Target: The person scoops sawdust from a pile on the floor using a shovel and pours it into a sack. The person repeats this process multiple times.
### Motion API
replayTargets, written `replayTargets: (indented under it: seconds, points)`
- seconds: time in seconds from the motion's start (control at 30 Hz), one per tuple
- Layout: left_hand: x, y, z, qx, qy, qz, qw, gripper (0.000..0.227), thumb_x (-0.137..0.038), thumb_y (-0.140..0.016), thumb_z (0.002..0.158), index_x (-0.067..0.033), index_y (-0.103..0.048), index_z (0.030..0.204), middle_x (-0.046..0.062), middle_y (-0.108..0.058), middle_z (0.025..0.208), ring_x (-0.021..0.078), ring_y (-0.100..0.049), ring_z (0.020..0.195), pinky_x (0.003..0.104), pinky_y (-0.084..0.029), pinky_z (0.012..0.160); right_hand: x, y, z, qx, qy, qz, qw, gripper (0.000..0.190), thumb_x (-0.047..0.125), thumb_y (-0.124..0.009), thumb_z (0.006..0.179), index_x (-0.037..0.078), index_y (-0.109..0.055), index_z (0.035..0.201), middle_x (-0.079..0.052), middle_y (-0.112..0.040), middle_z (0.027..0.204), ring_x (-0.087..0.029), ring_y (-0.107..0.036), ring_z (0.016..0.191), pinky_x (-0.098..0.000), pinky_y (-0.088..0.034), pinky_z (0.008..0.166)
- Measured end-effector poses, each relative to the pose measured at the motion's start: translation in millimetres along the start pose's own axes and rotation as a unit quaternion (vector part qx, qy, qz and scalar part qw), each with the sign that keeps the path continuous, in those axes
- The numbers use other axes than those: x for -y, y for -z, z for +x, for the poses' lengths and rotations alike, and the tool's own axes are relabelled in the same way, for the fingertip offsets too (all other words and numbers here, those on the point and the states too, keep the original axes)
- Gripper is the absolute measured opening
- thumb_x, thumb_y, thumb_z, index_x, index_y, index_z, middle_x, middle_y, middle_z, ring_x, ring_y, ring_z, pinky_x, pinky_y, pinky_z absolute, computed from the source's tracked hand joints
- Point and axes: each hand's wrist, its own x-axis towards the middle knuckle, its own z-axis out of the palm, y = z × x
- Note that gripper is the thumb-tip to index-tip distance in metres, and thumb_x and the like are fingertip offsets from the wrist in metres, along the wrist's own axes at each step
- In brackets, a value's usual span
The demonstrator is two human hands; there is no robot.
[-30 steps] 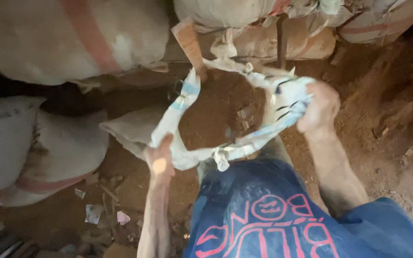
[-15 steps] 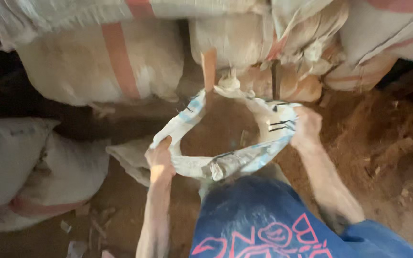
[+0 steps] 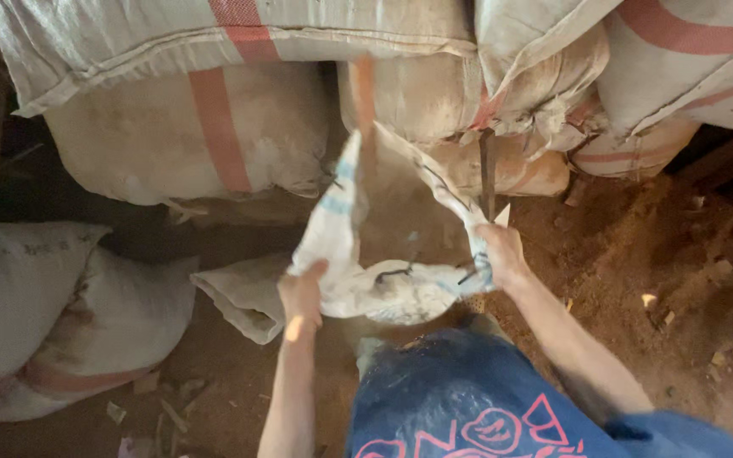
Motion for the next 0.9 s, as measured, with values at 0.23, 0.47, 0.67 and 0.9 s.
replayTargets:
  seconds: [0.23, 0.47, 0.67, 0.9]
  points:
    - [-27.6, -12.2, -7.9, 0.051, 0.013, -0.194, 0.980, 0.031, -0.008, -0.072, 0.083, 0.0084, -0.072, 0.110, 0.013, -0.075, 0.102, 0.0227, -0.072, 0.085, 0.035, -0.058, 0.071, 22.5, 38.7, 16.2, -0.048, 0.136, 0.147, 0.979, 0.015, 0.012, -0.065, 0.090, -0.002, -0.069, 0.087, -0.005, -0.069, 0.082, -0.016, -0.064, 0.070, -0.0342, -0.052, 0.062]
    - [-96.1, 43.9, -31.8, -0.015, -0.059, -0.142, 0.988, 0.025, -0.007, -0.072, 0.085, 0.0029, -0.071, 0.108, 0.007, -0.071, 0.093, 0.0159, -0.064, 0.076, 0.032, -0.050, 0.063, 120.5, 52.1, -45.2, 0.000, 0.260, 0.037, 0.965, 0.019, 0.007, -0.060, 0.088, -0.002, -0.074, 0.096, -0.008, -0.075, 0.093, -0.021, -0.073, 0.085, -0.0349, -0.059, 0.079]
    - [-58.2, 40.8, -20.4, -0.065, -0.069, -0.039, 0.995, 0.034, -0.009, -0.077, 0.075, 0.0036, -0.068, 0.105, 0.008, -0.073, 0.094, 0.0182, -0.066, 0.081, 0.032, -0.053, 0.073, 58.4, -22.5, -5.7, 0.003, 0.104, -0.087, 0.991, 0.019, 0.016, -0.067, 0.089, -0.002, -0.071, 0.088, -0.002, -0.064, 0.076, -0.013, -0.055, 0.067, -0.0359, -0.044, 0.058]
    - [-33.3, 19.4, -28.6, -0.096, -0.156, 0.108, 0.977, 0.068, -0.009, -0.080, 0.068, 0.0021, -0.052, 0.129, 0.020, -0.060, 0.123, 0.0298, -0.061, 0.111, 0.041, -0.049, 0.094, 30.3, 20.2, -2.2, 0.024, 0.128, -0.007, 0.991, 0.018, 0.017, -0.066, 0.091, 0.002, -0.068, 0.083, 0.002, -0.063, 0.078, -0.008, -0.055, 0.068, -0.0264, -0.042, 0.060]
